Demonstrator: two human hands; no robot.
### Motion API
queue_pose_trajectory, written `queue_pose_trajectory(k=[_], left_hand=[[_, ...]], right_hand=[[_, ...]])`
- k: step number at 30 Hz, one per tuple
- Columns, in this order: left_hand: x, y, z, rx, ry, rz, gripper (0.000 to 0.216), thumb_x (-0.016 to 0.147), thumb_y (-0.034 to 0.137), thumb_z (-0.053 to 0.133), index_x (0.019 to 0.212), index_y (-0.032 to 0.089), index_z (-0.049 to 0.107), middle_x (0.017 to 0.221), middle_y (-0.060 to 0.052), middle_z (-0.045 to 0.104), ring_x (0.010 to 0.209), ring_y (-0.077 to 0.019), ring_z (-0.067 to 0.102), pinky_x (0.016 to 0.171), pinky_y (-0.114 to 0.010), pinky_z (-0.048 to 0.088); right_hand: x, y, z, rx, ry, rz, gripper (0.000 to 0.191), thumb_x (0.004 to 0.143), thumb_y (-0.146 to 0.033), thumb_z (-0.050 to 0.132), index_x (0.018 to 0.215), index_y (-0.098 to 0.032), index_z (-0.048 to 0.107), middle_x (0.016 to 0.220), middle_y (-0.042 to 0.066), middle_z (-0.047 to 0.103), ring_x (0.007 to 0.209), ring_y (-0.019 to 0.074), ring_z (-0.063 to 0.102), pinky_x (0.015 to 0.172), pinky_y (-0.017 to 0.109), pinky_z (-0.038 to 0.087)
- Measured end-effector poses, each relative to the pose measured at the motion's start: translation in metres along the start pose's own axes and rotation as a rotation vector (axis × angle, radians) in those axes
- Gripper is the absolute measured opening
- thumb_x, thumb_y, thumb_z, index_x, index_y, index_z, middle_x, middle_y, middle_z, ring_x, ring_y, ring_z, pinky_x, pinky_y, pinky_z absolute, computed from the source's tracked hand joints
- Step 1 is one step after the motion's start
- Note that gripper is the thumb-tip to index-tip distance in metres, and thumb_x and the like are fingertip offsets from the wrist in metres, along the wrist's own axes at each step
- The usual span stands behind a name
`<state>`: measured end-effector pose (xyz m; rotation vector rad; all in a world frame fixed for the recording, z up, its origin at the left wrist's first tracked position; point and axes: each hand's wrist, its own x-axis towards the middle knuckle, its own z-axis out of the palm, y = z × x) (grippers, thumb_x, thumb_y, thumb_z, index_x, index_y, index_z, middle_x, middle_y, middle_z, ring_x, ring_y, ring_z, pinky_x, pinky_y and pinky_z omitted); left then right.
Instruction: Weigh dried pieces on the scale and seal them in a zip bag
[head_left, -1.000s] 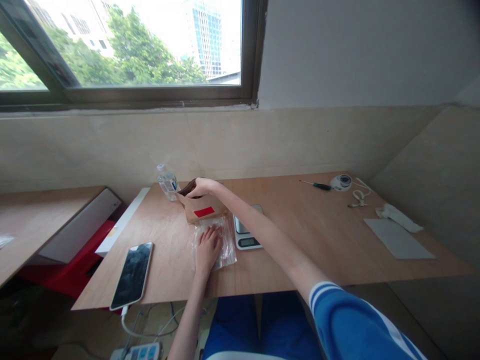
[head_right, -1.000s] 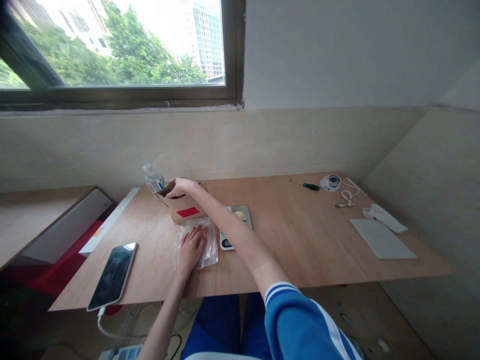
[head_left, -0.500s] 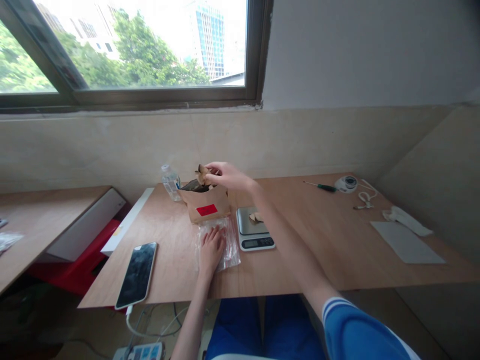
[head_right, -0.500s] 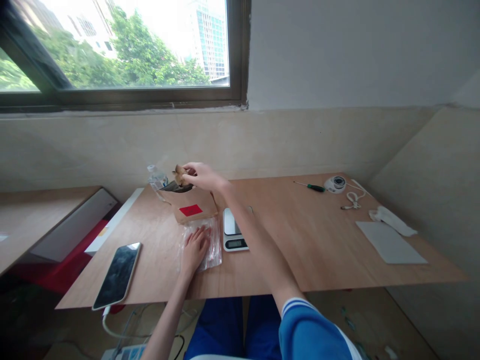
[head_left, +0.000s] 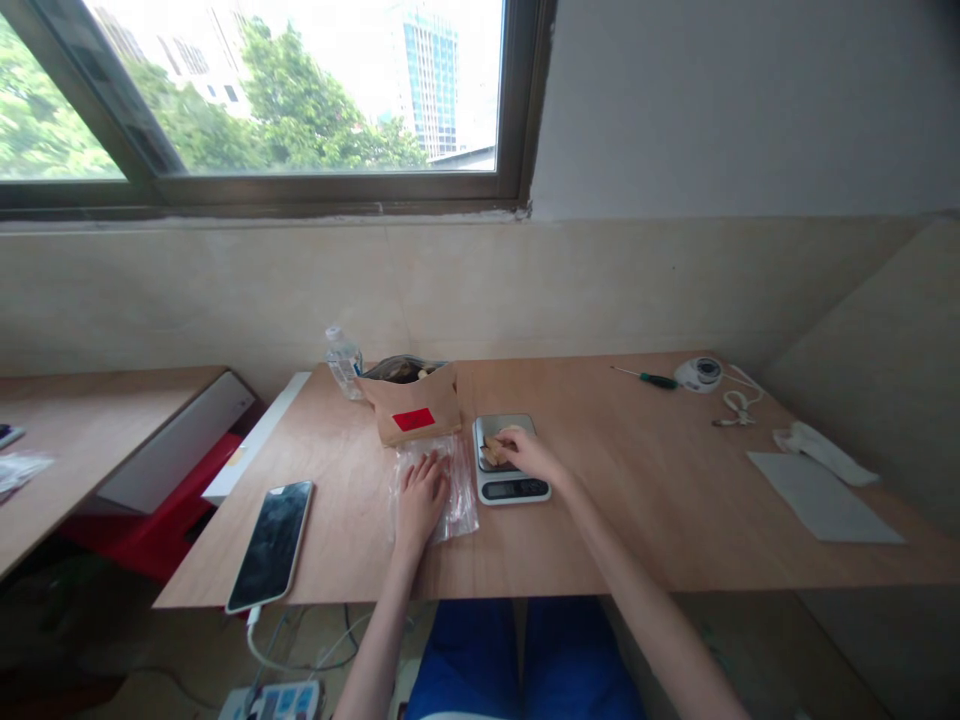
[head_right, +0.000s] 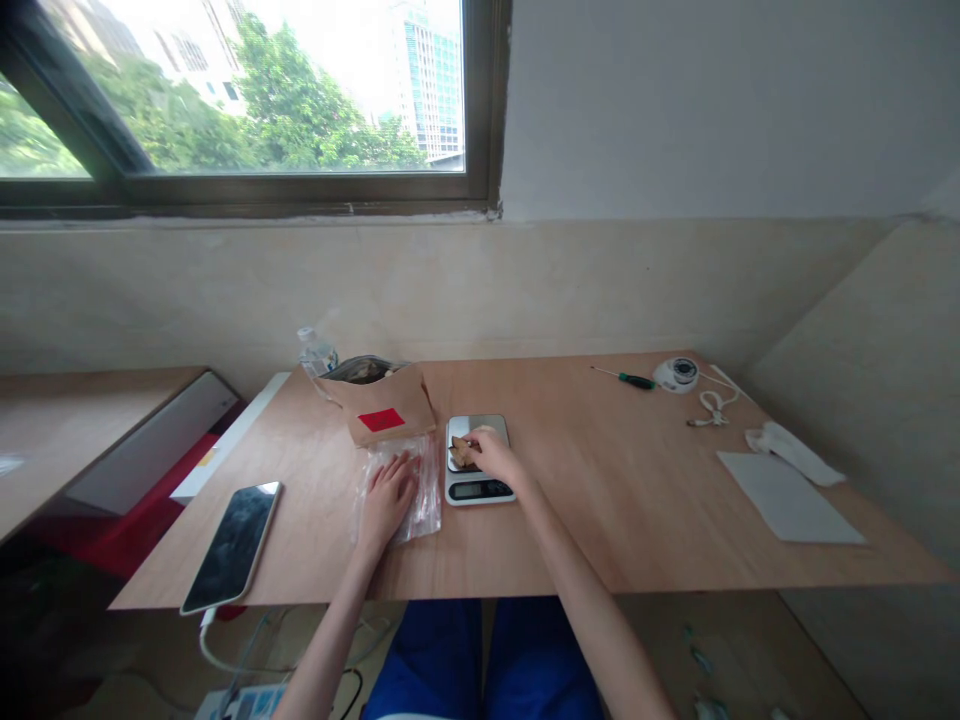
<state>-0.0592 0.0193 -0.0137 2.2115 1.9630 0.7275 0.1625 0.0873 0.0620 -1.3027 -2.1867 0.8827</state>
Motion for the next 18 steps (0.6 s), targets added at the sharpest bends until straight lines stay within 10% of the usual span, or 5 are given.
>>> queue_pose_trajectory(k=[8,18], left_hand=[[-0.001,0.0,0.0,0.008,0.0,0.006,0.038,0.089,0.024,0.036,0.123,0.024,0.053,0.136,-0.005,0.049,0.129,-0.0216,0.04,0.106,-0.043,0.03],[-0.001,0.0,0.0,-0.002,0.02,0.013,0.037,0.089,0.023,0.038,0.121,0.025,0.055,0.134,-0.005,0.051,0.126,-0.0212,0.042,0.105,-0.043,0.031]], right_hand=[[0.005,-0.02,-0.013,-0.115,0.112,0.019,0.03,0.078,-0.015,0.06,0.108,-0.016,0.062,0.109,0.011,0.055,0.099,0.0181,0.056,0.089,0.03,0.041],[0.078,-0.175,-0.07,-0.052,0.08,-0.488,0.025,0.089,-0.015,0.044,0.1,-0.013,0.066,0.102,0.006,0.063,0.09,0.0116,0.057,0.082,0.022,0.041]])
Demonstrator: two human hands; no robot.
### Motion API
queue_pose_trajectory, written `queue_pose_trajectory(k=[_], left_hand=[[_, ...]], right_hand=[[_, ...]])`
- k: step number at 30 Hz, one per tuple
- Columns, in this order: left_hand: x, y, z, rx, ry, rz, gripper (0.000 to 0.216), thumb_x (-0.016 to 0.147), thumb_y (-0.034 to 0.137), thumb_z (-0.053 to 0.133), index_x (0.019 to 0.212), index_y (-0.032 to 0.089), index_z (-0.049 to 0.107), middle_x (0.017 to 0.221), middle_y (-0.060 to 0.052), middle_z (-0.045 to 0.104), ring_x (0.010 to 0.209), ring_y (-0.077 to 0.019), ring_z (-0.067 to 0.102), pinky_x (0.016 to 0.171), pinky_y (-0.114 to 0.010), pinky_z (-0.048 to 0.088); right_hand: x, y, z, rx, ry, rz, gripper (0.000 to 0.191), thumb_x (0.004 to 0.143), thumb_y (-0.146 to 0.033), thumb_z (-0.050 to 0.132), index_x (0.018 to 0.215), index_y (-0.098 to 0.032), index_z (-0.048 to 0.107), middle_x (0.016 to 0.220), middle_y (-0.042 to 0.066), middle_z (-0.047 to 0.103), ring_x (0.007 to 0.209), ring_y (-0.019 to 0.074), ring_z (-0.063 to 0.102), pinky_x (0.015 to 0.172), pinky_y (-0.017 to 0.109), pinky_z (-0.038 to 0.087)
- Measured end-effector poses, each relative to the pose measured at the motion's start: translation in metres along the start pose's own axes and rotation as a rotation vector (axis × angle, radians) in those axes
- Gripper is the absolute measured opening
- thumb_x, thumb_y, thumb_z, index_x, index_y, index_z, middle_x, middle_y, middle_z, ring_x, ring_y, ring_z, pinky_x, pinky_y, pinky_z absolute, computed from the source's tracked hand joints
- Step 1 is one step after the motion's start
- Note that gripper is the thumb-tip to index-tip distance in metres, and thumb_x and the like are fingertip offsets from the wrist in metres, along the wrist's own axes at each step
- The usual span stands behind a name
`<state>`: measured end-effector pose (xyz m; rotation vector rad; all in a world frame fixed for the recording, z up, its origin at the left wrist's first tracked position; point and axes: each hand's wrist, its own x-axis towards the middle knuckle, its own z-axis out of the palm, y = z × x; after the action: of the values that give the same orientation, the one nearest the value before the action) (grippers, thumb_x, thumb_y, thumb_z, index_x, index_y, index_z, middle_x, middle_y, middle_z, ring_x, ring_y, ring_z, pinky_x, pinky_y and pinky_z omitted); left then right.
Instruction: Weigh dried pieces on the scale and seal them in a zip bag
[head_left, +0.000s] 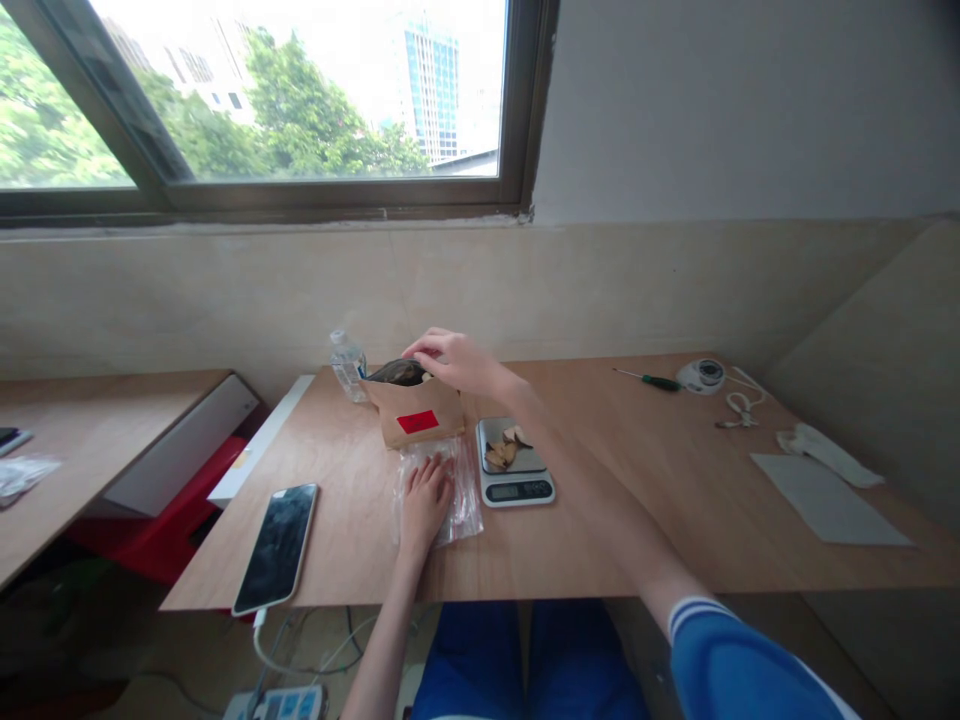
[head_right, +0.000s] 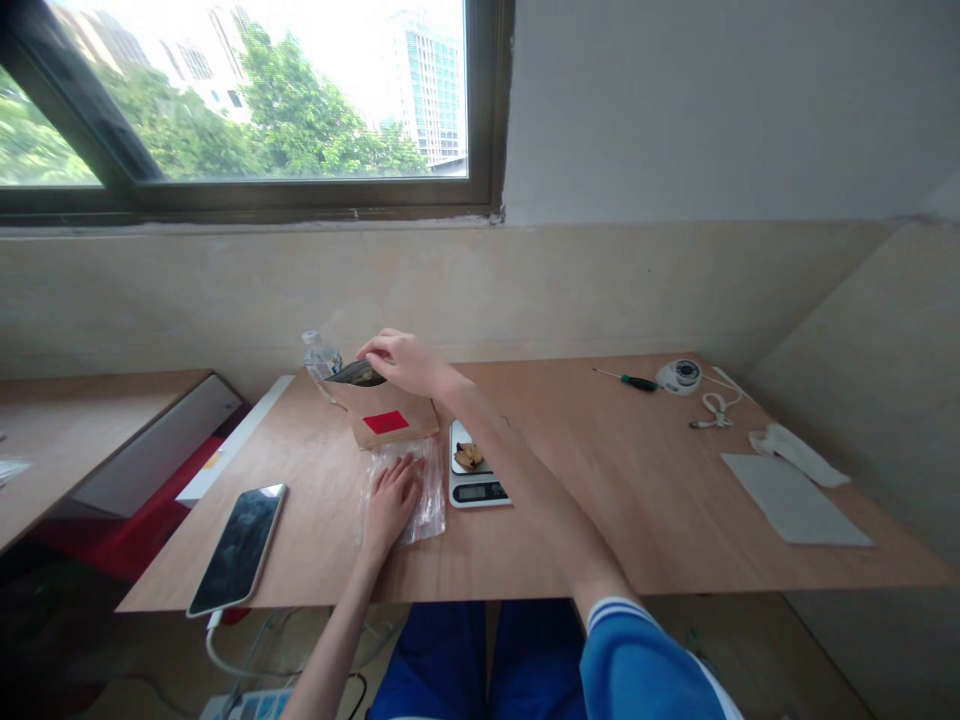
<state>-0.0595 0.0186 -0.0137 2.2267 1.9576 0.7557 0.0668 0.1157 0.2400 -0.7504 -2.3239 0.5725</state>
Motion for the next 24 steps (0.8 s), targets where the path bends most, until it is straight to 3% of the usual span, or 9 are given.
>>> queue_pose_trajectory(k=[3,7,11,16,20,24], left_hand=[[0.0,0.001,-0.001,0.002,0.004,-0.007,0.036,0.089,0.023,0.038,0.121,0.024,0.055,0.134,-0.006,0.051,0.127,-0.0213,0.042,0.105,-0.043,0.031],[0.0,0.002,-0.002,-0.009,-0.006,-0.011,0.036,0.089,0.024,0.038,0.121,0.025,0.055,0.134,-0.006,0.052,0.128,-0.0217,0.041,0.105,-0.045,0.031],[0.001,0.001,-0.002,-0.013,-0.008,-0.005,0.036,0.089,0.024,0.038,0.121,0.024,0.055,0.132,-0.006,0.053,0.128,-0.0218,0.041,0.105,-0.044,0.031],[0.001,0.0,0.001,-0.014,0.017,0.005,0.035,0.088,0.023,0.038,0.119,0.024,0.056,0.132,-0.006,0.053,0.127,-0.0215,0.042,0.106,-0.043,0.031],[0.001,-0.001,0.002,-0.008,0.011,-0.001,0.035,0.088,0.024,0.038,0.118,0.024,0.057,0.131,-0.006,0.053,0.126,-0.0215,0.043,0.105,-0.043,0.031],[0.001,0.0,0.0,-0.011,0.006,-0.009,0.036,0.088,0.023,0.038,0.119,0.024,0.056,0.132,-0.006,0.053,0.126,-0.0217,0.043,0.105,-0.043,0.031]], right_hand=[[0.023,-0.001,0.013,-0.143,-0.183,0.01,0.025,0.088,-0.011,0.045,0.093,-0.011,0.069,0.097,0.008,0.067,0.088,0.0129,0.059,0.076,0.02,0.039],[0.03,0.011,0.028,-0.223,-0.412,0.138,0.036,0.09,-0.032,0.045,0.077,-0.012,0.072,0.079,0.008,0.07,0.07,0.0154,0.06,0.061,0.022,0.038],[0.03,0.016,0.03,-0.248,-0.514,0.205,0.033,0.09,-0.033,0.045,0.085,-0.016,0.072,0.088,0.006,0.072,0.076,0.0152,0.063,0.062,0.021,0.041],[0.034,0.005,0.035,-0.423,-0.557,0.331,0.024,0.082,-0.025,0.06,0.096,-0.009,0.07,0.101,0.016,0.07,0.093,0.0233,0.065,0.075,0.025,0.049],[0.037,-0.002,0.051,-0.452,-0.533,0.397,0.03,0.075,-0.008,0.063,0.105,-0.004,0.066,0.109,0.024,0.065,0.102,0.0307,0.062,0.083,0.036,0.051],[0.04,0.002,0.07,-0.453,-0.493,0.458,0.034,0.072,-0.005,0.065,0.106,-0.006,0.066,0.112,0.024,0.063,0.104,0.0351,0.06,0.083,0.045,0.051]])
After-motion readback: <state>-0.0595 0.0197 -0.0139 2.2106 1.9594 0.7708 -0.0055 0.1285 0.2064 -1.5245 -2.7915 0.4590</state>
